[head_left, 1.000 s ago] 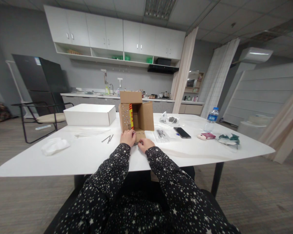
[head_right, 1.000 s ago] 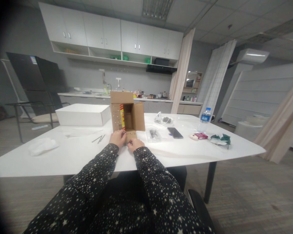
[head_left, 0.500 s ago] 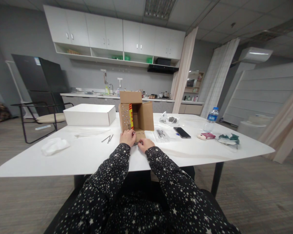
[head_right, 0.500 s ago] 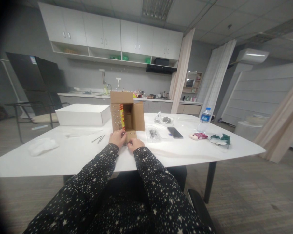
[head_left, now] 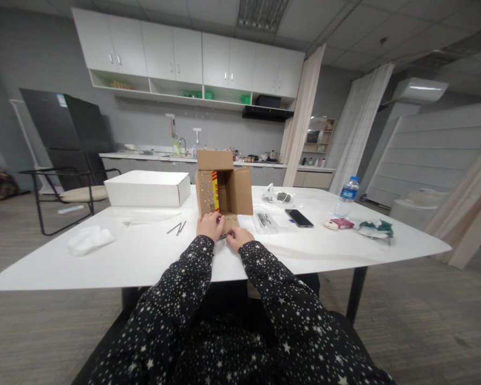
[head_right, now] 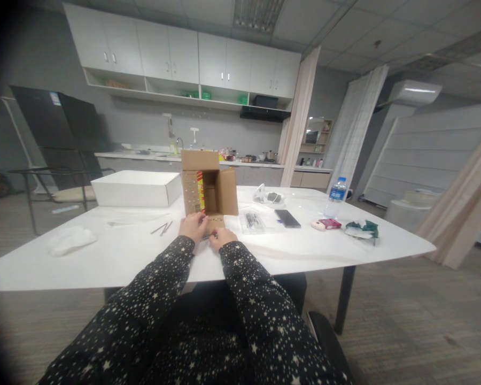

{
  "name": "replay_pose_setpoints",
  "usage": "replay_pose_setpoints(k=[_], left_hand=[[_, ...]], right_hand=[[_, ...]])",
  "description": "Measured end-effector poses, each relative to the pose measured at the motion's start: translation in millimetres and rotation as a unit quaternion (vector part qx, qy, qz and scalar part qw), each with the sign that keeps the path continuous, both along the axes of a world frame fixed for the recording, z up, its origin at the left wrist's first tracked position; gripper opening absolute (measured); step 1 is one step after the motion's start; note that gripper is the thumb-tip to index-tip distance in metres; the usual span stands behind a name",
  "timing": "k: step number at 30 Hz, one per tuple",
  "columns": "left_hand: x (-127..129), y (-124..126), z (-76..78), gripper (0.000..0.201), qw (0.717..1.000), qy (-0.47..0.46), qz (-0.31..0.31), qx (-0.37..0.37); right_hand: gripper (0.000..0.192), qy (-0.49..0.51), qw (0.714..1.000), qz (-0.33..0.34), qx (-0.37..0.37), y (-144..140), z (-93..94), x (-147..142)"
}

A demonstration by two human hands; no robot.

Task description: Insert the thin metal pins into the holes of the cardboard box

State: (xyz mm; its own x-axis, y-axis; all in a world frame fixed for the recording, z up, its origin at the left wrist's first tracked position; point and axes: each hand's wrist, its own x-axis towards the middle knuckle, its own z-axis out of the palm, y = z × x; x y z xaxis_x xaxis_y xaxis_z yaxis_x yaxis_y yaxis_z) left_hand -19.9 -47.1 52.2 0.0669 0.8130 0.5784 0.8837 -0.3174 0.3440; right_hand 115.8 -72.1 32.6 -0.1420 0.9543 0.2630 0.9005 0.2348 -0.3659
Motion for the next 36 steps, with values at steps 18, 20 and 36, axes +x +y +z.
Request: replay_pose_setpoints(k=[18, 20, 36], left_hand=[[0.1, -1.5, 2.1, 0.025, 1.0, 0.0, -0.001, -0.004], [0.1, -0.9, 1.6, 0.025, 1.0, -0.003, -0.001, -0.003], [-1.1, 1.1, 0.3, 0.024, 1.0, -0.019, -0.014, 0.002]], right_hand=[[0.023, 0.001, 1.0, -0.006, -0.008, -4.6, 4.8, -1.4], [0.023, 0.0, 1.0, -0.005, -0.008, -5.2, 5.4, -1.3], [0.024, -0.003, 1.0, -0.002, 0.005, 0.6, 0.1, 1.1]])
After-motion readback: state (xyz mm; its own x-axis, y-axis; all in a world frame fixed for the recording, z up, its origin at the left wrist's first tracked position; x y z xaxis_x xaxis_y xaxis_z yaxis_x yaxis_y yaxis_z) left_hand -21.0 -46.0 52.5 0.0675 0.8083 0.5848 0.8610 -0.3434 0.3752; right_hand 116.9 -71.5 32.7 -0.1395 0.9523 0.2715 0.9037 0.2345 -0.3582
